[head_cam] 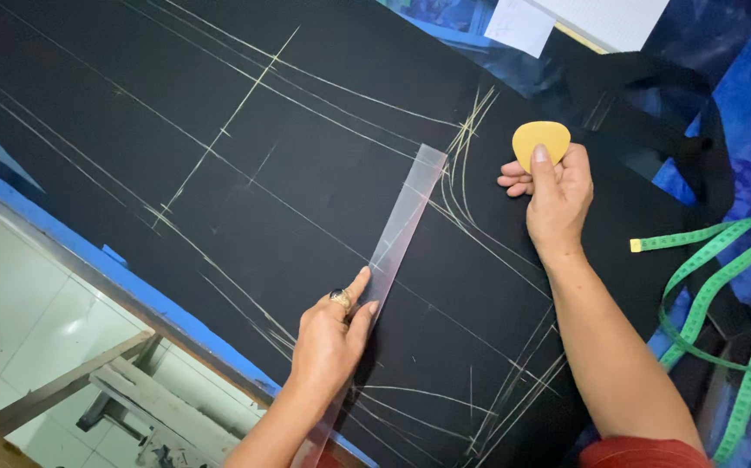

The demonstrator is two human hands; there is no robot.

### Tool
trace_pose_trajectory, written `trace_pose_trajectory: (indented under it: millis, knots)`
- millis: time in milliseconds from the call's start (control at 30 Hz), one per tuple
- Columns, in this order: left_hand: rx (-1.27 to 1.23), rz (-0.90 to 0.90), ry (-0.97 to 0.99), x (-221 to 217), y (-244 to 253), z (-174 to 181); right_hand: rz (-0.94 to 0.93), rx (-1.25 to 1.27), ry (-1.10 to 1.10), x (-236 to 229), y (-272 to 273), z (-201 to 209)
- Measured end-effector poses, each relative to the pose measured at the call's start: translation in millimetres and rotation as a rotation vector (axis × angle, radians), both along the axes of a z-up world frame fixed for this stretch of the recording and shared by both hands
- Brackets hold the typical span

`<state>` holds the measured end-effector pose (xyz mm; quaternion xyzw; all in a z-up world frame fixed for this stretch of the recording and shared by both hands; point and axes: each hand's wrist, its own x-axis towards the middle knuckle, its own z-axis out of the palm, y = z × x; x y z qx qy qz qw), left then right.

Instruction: The person uses a transparent ruler and a yellow chalk-like marker to draw straight lines on a large sheet of black fabric. They also use a green measuring tape to measure distances and mark points on the fabric. The person repeatedly repositions the ruler and tape to create a grid-like pattern of intersecting lines.

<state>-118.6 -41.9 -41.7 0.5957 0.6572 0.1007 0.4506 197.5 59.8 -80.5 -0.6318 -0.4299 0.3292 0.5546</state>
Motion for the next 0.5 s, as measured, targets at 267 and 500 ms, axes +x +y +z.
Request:
trace_pose_trajectory:
  millis: [267,500]
  knots:
    - [-0.032,-0.04,0.041,1.2,3.9,5.6,-0.015,0.007,0.022,-0.6,-1.2,1.1]
    - [0.07,-0.035,0.072,4.0,3.7,8.8,0.029,0.063,0.035,4.4,-0.9,-8.5]
